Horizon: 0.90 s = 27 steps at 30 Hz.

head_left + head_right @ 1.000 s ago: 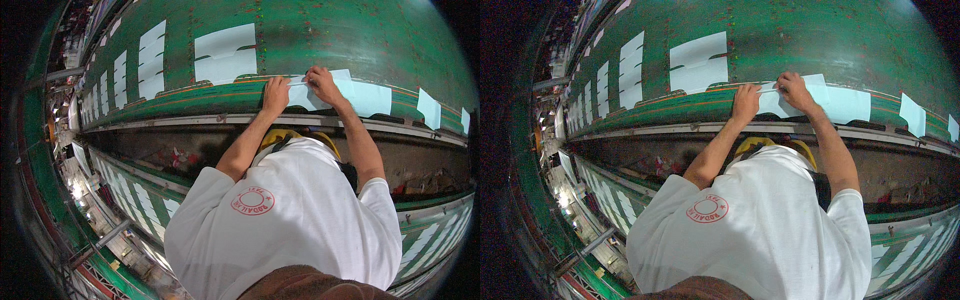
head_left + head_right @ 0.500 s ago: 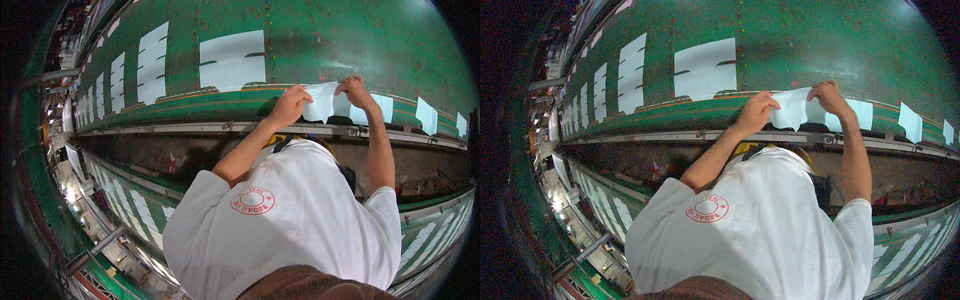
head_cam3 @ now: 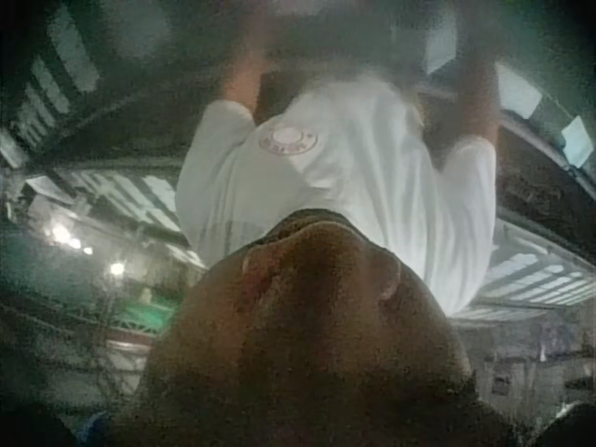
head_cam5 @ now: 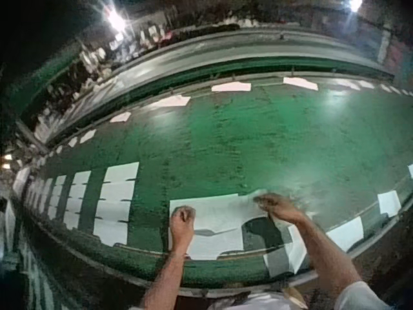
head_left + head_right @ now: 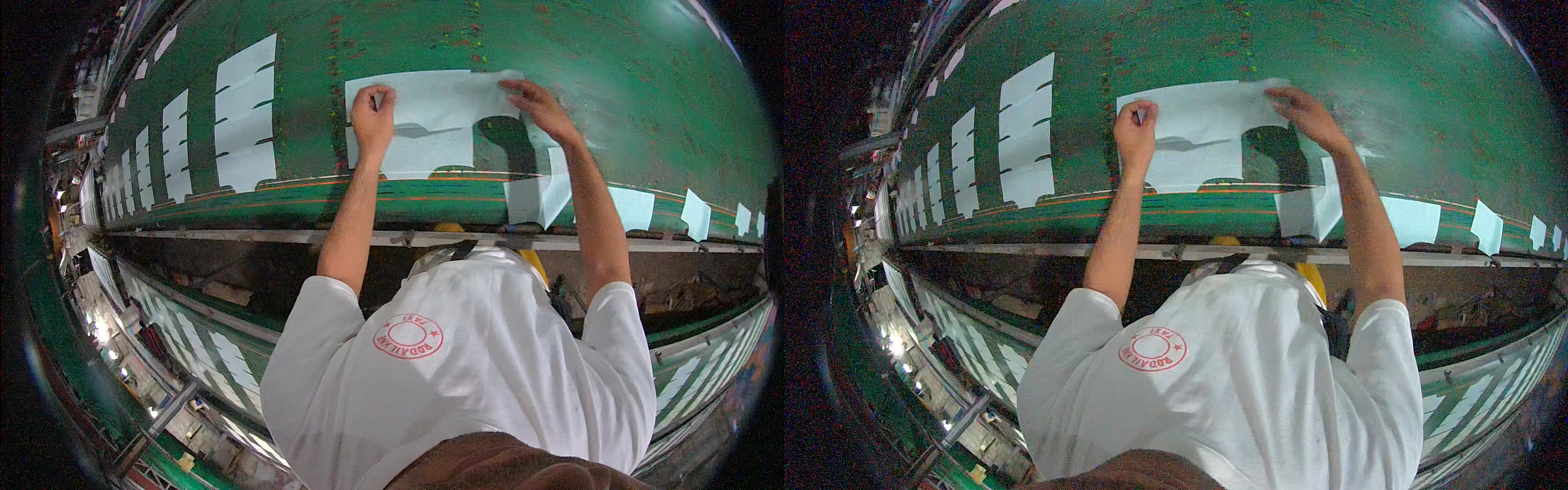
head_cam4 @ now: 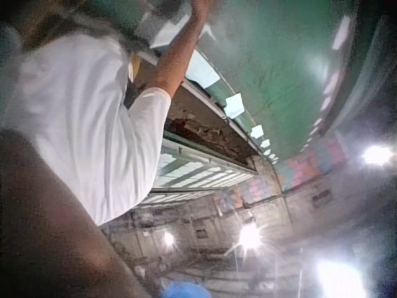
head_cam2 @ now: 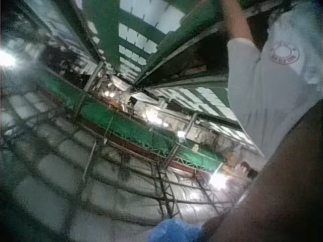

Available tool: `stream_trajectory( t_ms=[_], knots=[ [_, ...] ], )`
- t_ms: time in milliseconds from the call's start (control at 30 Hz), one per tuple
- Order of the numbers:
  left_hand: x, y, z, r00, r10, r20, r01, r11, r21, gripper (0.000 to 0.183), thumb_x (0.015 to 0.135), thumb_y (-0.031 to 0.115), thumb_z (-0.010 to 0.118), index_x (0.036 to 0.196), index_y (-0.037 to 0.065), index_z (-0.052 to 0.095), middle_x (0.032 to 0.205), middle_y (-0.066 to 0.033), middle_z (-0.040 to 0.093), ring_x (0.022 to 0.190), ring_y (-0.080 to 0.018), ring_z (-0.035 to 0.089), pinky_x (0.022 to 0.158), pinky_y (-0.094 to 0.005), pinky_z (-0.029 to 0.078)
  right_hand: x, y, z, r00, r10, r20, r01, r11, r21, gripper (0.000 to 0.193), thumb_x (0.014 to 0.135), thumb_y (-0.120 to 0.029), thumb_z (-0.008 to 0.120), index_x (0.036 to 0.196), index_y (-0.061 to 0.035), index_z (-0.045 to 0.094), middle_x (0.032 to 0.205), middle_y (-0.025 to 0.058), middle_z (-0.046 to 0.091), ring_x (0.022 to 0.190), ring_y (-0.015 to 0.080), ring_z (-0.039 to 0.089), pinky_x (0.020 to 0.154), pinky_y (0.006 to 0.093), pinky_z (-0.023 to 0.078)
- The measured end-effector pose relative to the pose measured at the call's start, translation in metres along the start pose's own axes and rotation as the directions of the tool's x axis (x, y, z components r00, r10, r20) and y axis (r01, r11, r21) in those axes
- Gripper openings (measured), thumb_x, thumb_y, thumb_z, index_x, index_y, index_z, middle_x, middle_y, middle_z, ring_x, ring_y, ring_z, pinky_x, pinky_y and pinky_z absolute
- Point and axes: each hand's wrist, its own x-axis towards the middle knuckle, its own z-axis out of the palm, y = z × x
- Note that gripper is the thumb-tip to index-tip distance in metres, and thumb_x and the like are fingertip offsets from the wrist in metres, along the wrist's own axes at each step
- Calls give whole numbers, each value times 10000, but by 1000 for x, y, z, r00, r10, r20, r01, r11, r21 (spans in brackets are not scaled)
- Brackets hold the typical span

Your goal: The person repeatedly picks up white paper sheets and places them onto a green conveyor belt, smoothing each sheet with both hands. The person continues this one-at-a-time placement along the belt throughout the clip.

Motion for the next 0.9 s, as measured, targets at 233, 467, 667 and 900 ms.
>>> stream_trajectory(
  t_ms=[233, 467, 667, 900],
  knots=[
    [91, -81, -25, 982, 181, 57, -189, 957, 218, 285, 846, 93, 771, 1127, 66, 732, 915, -70, 623, 709, -208, 524, 653, -358, 445, 93, 19, 63, 991, -108, -82, 103, 992, -67, 467, 1023, -194, 620, 1477, -116, 544, 1352, 95, 546, 1140, 222, 548, 1020, 347, 456],
    [135, -97, -16, 986, 112, 120, -129, 981, 147, 334, 859, 79, 778, 1182, 35, 704, 1113, -111, 675, 726, -183, 593, 703, -362, 524, 139, 25, 60, 996, -61, -69, 51, 990, -132, 539, 1039, -189, 587, 1557, -149, 446, 1502, 112, 427, 1200, 271, 568, 1032, 400, 507],
    [151, -113, -8, 953, 235, 193, -280, 926, 253, 351, 862, 58, 768, 1203, 30, 693, 1147, -120, 671, 727, -215, 608, 723, -361, 537, 148, 24, 56, 996, 87, -35, -92, 979, -184, 600, 1037, -170, 569, 1601, -160, 362, 1638, 120, 302, 1320, 316, 539, 1085, 403, 503],
    [159, -129, -6, 917, 273, 290, -398, 659, 638, 444, 992, 284, 606, 1363, 39, 605, 1490, -184, 472, 1259, -356, 485, 1074, -580, 361, 148, 38, 60, 987, -147, -61, 112, 913, -392, 668, 1019, -147, 604, 1618, -129, 310, 1652, 145, 294, 1366, 318, 514, 1093, 380, 506]
  ],
)
